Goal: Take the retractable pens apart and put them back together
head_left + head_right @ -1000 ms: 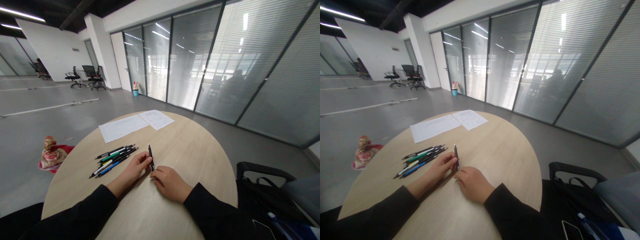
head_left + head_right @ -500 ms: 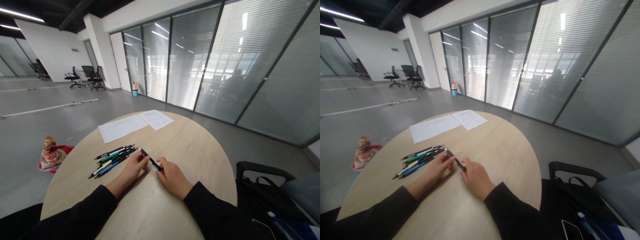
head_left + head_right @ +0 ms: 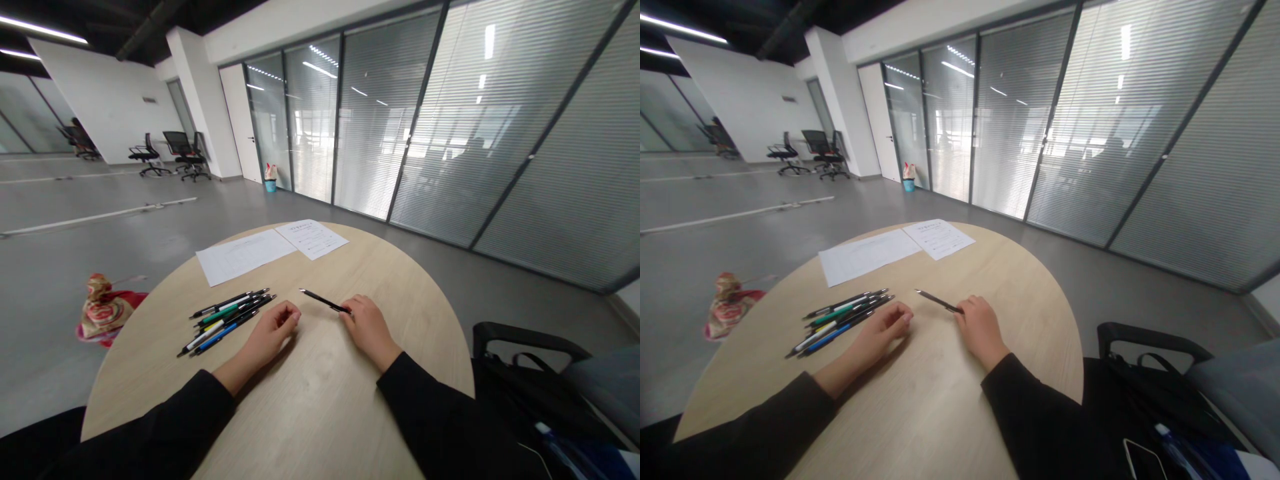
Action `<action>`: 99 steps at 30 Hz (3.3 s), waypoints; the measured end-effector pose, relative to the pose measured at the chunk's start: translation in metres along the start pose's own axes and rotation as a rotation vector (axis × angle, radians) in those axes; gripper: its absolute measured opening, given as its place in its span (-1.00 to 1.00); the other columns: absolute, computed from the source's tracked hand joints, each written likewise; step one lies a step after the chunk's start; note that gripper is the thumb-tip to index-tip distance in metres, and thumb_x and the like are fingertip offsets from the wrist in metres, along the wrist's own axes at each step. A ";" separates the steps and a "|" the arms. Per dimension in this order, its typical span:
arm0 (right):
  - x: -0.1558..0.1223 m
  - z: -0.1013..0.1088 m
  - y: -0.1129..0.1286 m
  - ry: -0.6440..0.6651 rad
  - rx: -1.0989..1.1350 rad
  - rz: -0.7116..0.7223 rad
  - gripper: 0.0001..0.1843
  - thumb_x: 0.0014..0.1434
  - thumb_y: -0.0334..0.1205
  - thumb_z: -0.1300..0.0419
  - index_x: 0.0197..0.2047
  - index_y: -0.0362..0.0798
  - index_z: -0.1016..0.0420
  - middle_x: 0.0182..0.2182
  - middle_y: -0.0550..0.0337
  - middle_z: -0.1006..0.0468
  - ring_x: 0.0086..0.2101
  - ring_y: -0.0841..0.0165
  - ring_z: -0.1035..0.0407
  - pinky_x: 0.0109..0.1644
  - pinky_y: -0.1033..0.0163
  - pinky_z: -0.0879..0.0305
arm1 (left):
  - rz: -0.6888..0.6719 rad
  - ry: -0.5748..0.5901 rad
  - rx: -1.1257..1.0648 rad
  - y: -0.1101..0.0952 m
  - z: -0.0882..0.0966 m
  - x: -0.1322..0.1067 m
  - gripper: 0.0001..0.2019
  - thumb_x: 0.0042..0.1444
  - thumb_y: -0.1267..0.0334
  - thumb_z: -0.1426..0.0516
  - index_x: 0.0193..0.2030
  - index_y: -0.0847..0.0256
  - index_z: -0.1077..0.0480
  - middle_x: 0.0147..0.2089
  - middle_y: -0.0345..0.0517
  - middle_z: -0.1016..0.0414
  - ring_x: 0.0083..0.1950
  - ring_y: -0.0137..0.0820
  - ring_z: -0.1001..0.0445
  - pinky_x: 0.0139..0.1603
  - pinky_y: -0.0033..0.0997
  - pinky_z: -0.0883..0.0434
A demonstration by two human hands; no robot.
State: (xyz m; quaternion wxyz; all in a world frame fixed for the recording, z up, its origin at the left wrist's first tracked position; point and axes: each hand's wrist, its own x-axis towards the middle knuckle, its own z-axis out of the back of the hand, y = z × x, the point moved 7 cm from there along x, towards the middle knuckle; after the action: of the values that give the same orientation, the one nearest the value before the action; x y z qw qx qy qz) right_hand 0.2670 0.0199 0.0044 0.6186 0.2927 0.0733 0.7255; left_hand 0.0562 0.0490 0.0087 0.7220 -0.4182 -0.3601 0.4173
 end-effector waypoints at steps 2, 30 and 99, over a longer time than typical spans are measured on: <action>0.006 0.003 -0.018 0.026 -0.051 -0.055 -0.86 0.34 -0.32 -0.20 -0.17 -0.08 -0.62 -0.20 0.05 -0.60 -0.10 0.23 -0.41 0.04 0.22 -0.24 | -0.042 0.019 0.132 -0.002 -0.001 -0.001 -0.75 0.24 0.05 -0.10 -0.30 0.20 -0.38 -0.44 -0.25 -0.34 -0.41 -0.39 -0.29 -0.35 -0.41 -0.24; 0.030 0.017 -0.127 -0.054 -0.255 -0.257 -0.84 0.27 -0.27 -0.25 -0.24 -0.10 -0.68 -0.28 0.03 -0.60 -0.21 0.24 -0.43 -0.11 0.23 -0.20 | -0.100 0.239 0.415 -0.008 -0.013 -0.008 -0.77 0.29 0.12 -0.05 -0.22 0.19 -0.44 -0.30 -0.10 -0.50 -0.30 -0.29 -0.40 -0.24 -0.35 -0.27; 0.022 0.014 -0.091 -0.196 -0.094 -0.102 -0.76 0.26 -0.34 -0.14 -0.04 -0.16 -0.56 -0.20 -0.01 -0.54 -0.17 0.20 -0.35 0.00 0.17 -0.23 | 0.141 -0.012 1.368 0.020 0.099 0.003 -0.74 0.35 0.30 0.07 -0.02 0.30 -0.39 -0.10 0.21 -0.51 -0.12 -0.01 -0.52 -0.23 -0.16 -0.37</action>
State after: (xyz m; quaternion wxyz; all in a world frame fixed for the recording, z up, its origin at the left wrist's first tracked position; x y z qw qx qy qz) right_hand 0.3511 0.0575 -0.0192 0.6718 0.3288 -0.0068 0.6637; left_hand -0.0351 0.0884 0.0296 0.7928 0.1114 0.0086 0.5991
